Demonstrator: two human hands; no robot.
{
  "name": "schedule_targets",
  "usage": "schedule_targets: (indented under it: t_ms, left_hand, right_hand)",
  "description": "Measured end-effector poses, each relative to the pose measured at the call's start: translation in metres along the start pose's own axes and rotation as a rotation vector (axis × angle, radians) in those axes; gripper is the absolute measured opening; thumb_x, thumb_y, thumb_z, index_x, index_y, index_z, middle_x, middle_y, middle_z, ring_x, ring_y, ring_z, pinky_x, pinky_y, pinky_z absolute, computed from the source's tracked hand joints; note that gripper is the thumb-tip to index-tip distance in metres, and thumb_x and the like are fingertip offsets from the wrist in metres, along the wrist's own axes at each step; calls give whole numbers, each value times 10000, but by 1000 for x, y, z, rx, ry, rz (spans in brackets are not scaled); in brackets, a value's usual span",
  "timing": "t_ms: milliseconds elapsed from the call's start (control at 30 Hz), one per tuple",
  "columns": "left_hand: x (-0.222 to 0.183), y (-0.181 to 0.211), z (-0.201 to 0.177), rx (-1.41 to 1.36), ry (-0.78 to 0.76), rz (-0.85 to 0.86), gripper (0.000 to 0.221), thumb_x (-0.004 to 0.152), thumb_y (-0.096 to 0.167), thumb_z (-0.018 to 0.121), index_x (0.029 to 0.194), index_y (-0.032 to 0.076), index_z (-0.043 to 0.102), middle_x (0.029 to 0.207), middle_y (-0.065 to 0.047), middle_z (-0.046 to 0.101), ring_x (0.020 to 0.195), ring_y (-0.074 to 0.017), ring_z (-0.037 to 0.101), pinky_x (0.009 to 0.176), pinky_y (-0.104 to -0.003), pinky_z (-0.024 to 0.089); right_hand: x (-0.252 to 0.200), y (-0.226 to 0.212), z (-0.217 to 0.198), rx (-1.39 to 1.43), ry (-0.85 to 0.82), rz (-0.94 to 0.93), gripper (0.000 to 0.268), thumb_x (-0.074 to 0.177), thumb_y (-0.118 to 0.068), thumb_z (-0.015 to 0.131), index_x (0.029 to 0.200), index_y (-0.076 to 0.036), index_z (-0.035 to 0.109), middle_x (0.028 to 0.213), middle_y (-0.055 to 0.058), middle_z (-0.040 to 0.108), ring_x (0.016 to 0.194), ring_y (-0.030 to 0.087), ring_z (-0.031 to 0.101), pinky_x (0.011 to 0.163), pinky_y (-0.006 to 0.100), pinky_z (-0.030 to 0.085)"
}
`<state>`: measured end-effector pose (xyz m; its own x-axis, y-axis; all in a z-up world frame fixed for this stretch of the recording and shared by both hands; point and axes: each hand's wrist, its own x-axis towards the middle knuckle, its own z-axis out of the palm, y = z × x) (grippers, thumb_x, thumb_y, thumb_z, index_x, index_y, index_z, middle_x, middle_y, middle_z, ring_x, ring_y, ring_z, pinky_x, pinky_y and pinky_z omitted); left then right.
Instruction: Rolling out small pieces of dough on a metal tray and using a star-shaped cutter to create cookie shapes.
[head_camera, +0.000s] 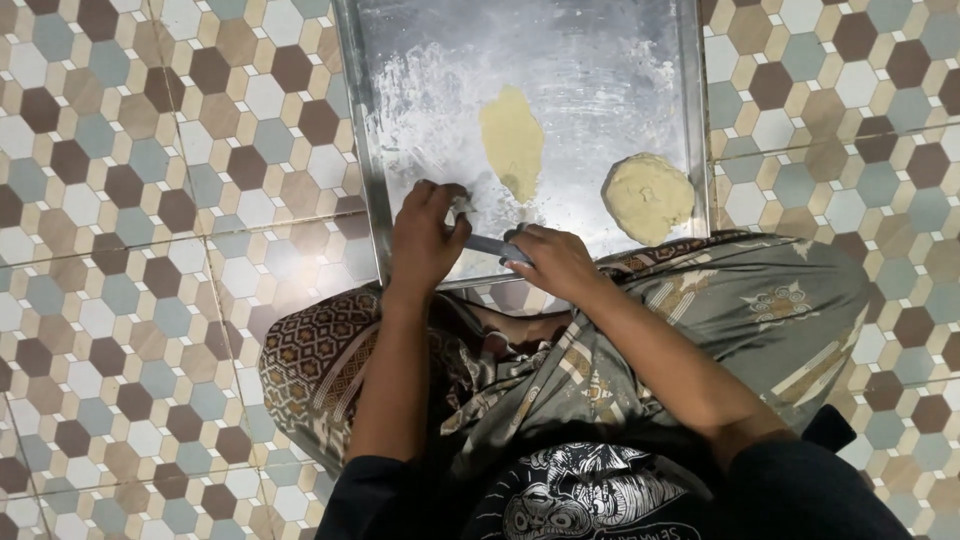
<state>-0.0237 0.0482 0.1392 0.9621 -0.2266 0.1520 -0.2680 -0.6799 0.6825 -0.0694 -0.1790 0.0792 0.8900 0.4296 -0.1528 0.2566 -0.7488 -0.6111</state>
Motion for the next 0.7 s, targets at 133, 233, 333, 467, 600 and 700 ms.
schedule_targets:
  t_ms: [133, 233, 333, 467, 600, 700]
  left_hand:
    - [13, -23, 26, 135, -124, -3, 343, 784, 108, 742, 1125, 112, 709, 933, -103, 610, 811, -360, 664, 693, -475, 531]
    - [20, -35, 41, 193, -191, -19, 331, 771, 109, 743, 1101, 118, 721, 925, -101, 629, 803, -348, 685, 682, -461, 546]
    - [23, -41, 49, 208, -189, -19, 328, 771, 106, 749, 1097, 122, 721, 930, -96, 635, 813, -342, 697, 682, -456, 556]
    - [34, -37, 53, 187, -149, -8, 350, 788, 118, 755, 1133, 142, 704, 949, -78, 617, 854, -335, 699, 710, -457, 572]
    - [59, -25, 61, 179, -93, 115, 362, 786, 64, 762, 1134, 143, 700, 924, -64, 605, 845, -309, 689, 692, -425, 567]
    - [79, -24, 83, 255, -64, 227, 414, 749, 91, 810, 1138, 172, 692, 941, -27, 599, 872, -262, 681, 700, -417, 573]
  right_hand:
    - [0, 3, 2, -41, 8, -60, 306, 916, -269, 709, 1147, -68, 716, 923, 133, 706, 872, 352, 711, 686, 449, 562]
    - [1, 4, 1, -33, 26, -88, 295, 909, -261, 719, 1132, -68, 725, 917, 124, 697, 874, 339, 700, 682, 430, 550]
    - [1, 3, 2, -15, 24, -100, 276, 913, -249, 720, 1115, -61, 728, 914, 124, 691, 880, 338, 691, 686, 429, 545]
    - [2, 1, -1, 7, -2, -88, 288, 908, -252, 726, 1115, -52, 724, 915, 127, 683, 886, 338, 681, 691, 437, 540]
    - [2, 1, -2, 14, -31, -36, 334, 915, -281, 724, 1149, -42, 715, 965, 135, 692, 923, 338, 679, 715, 439, 536]
    - [3, 1, -7, 19, -49, -36, 332, 928, -293, 711, 1154, -50, 710, 990, 136, 692, 945, 343, 676, 732, 443, 540]
